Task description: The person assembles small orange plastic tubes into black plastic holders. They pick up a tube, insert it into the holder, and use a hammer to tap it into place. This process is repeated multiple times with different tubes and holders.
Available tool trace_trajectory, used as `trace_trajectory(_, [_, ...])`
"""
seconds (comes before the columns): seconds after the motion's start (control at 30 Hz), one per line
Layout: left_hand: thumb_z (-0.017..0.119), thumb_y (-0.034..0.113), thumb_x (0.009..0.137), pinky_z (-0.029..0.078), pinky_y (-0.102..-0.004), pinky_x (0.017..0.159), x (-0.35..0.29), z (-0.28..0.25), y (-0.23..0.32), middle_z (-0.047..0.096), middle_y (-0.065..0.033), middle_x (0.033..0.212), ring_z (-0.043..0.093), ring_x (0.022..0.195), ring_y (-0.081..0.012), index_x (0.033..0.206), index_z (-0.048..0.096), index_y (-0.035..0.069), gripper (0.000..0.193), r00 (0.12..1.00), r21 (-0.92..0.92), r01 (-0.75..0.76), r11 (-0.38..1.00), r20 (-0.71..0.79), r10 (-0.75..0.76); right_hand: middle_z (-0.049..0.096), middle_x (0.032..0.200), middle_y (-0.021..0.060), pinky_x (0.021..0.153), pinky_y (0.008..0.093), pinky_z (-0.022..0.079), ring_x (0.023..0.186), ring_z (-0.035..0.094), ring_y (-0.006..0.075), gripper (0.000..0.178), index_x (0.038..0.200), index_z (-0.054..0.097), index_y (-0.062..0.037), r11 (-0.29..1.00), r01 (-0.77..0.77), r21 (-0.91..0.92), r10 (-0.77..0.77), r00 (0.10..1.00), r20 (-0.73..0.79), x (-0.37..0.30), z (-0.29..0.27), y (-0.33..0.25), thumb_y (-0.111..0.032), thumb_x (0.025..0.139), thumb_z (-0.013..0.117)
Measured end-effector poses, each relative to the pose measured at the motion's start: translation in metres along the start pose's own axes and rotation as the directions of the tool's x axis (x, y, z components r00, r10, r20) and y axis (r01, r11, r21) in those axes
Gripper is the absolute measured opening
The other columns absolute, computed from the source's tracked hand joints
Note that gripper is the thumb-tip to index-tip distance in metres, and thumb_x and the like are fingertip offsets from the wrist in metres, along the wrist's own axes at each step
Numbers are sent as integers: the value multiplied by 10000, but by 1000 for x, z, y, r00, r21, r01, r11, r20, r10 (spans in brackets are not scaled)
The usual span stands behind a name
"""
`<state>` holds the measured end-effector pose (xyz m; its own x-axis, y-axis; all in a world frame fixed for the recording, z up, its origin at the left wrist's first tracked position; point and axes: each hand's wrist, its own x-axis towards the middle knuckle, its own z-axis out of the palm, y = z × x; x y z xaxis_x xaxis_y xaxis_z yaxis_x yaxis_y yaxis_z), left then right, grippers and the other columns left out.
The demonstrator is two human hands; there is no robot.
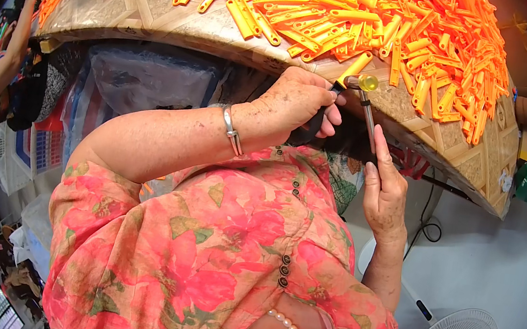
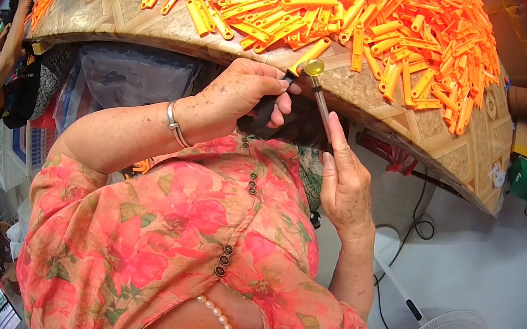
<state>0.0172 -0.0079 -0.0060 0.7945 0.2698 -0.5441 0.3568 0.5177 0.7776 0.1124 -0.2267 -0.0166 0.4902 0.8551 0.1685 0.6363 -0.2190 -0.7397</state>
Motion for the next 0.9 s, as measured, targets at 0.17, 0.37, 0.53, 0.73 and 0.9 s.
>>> trace_trajectory(0.17, [495, 120, 973, 513, -241, 583, 0, -10, 3, 654, -52, 734, 612, 591, -106, 1049, 633, -38, 223, 996, 119, -48, 992, 77, 39, 635, 971, 38, 525, 177, 351, 604, 408, 37, 531, 1487, 373, -64, 947, -104, 305, 184, 951, -248, -2, -14, 5, -26, 970, 485])
trace_trajectory(0.37, [510, 156, 987, 498, -267, 643, -6, -13, -14, 650, -31, 754, 612, 666, -108, 1128, 647, -17, 262, 876, 487, -471, 736, 160, 455, 574, 877, 13, 617, 216, 428, 685, 490, 75, 501, 1462, 408, -29, 947, -228, 226, 321, 707, -630, 13, -80, 62, -75, 973, 510])
trace_trajectory(0.53, [608, 98, 912, 518, -332, 648, -9, -6, -8, 677, -90, 807, 673, 751, -214, 1136, 669, 74, 234, 591, 754, -624, 205, 283, 756, 642, 1111, 116, 871, 325, 459, 963, 604, 214, 552, 1436, 430, -3, 901, -431, -45, 281, 661, -696, 8, -139, 158, -181, 933, 572])
trace_trajectory(0.73, [704, 90, 811, 528, -384, 661, -13, -4, 4, 684, -109, 900, 663, 785, -319, 1120, 672, 107, 311, 416, 762, -647, -1, 355, 837, 581, 1283, 226, 1009, 418, 410, 1204, 529, 377, 529, 1390, 505, -67, 602, -577, -552, 177, 771, -612, 33, -128, 112, -321, 934, 590])
trace_trajectory(0.9, [719, 98, 789, 516, -382, 638, -13, -5, 5, 673, -90, 869, 658, 771, -295, 1126, 674, 119, 341, 469, 768, -638, -64, 453, 759, 626, 1175, 205, 1000, 414, 416, 1169, 564, 313, 379, 1267, 611, -47, 963, 34, -267, -175, 834, -523, 46, -66, 30, -257, 952, 588])
